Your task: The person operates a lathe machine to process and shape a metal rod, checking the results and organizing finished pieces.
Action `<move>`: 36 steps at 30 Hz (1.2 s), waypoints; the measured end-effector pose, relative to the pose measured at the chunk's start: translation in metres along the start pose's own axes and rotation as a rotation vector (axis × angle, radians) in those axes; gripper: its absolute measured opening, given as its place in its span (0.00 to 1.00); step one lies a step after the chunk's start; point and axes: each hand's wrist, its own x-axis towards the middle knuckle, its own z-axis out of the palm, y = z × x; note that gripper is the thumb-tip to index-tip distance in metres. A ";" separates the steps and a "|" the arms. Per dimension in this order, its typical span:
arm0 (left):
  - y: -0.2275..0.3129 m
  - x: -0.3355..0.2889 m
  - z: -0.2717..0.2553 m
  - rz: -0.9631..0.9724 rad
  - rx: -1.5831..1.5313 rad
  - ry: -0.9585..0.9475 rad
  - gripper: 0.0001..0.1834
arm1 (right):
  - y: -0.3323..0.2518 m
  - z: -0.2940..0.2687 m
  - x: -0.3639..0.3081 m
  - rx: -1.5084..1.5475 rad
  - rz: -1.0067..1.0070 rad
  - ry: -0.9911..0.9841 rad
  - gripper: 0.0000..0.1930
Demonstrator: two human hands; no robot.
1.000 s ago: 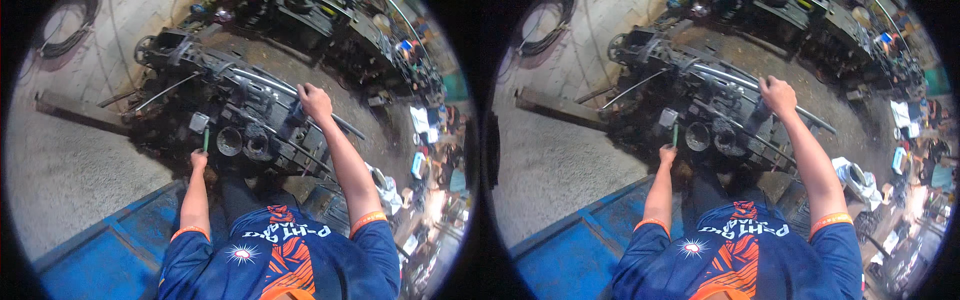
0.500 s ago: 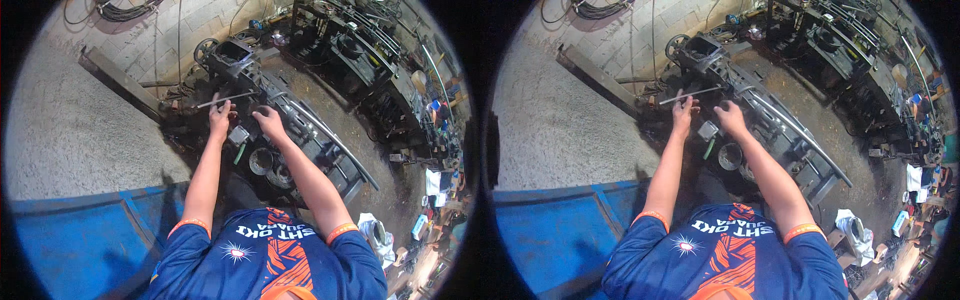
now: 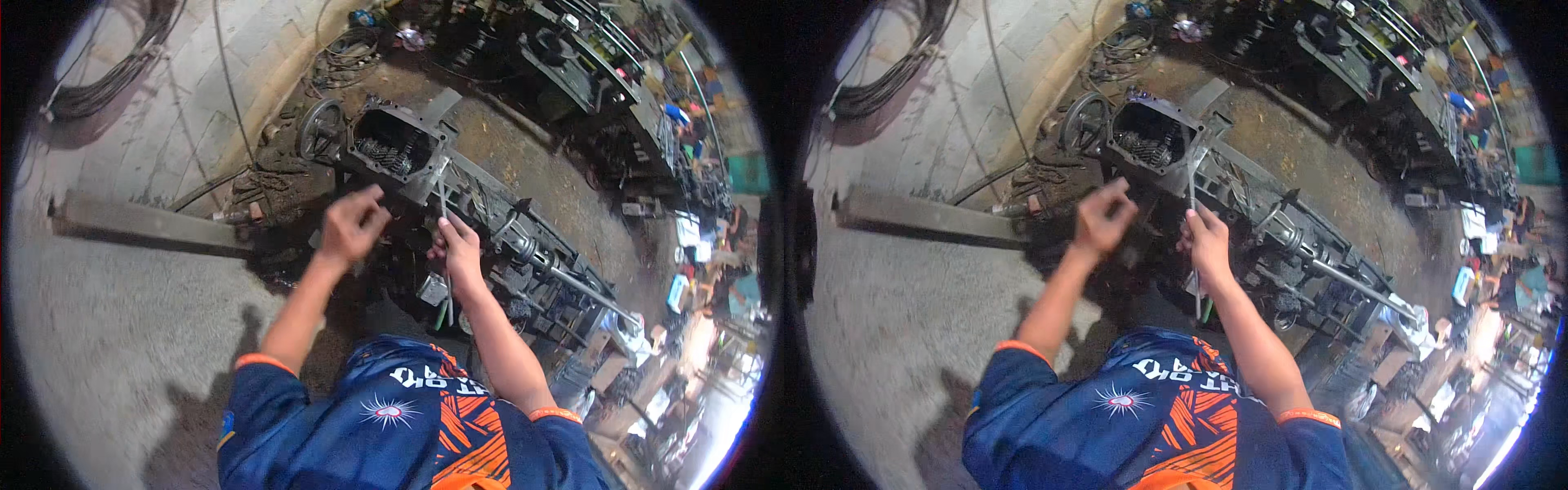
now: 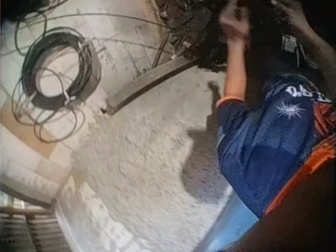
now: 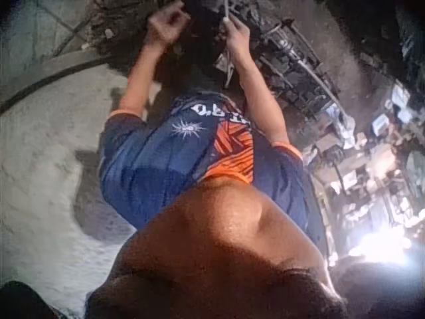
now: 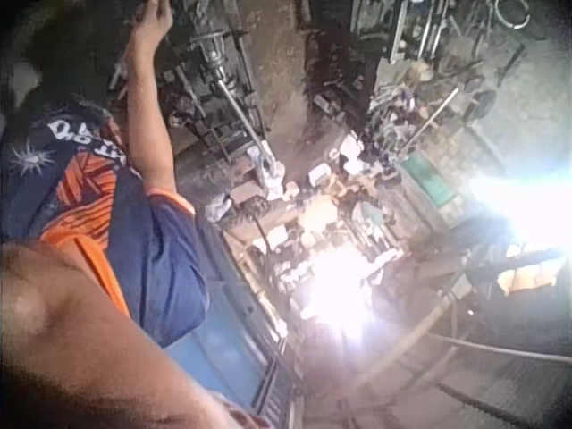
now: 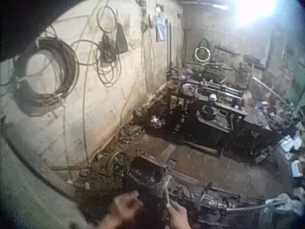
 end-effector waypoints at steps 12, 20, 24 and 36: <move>-0.247 0.185 -0.008 0.058 0.568 -0.345 0.22 | 0.035 0.078 0.066 0.085 0.049 0.329 0.20; -0.272 0.192 0.003 0.044 0.446 -0.491 0.26 | 0.000 0.058 0.053 -0.608 0.012 0.234 0.15; -0.270 0.194 -0.003 0.059 0.430 -0.562 0.26 | -0.050 0.033 0.039 -1.597 -0.063 0.301 0.10; -0.265 0.192 -0.003 -0.021 0.348 -0.582 0.28 | -0.115 0.064 0.075 -2.092 -0.302 0.063 0.06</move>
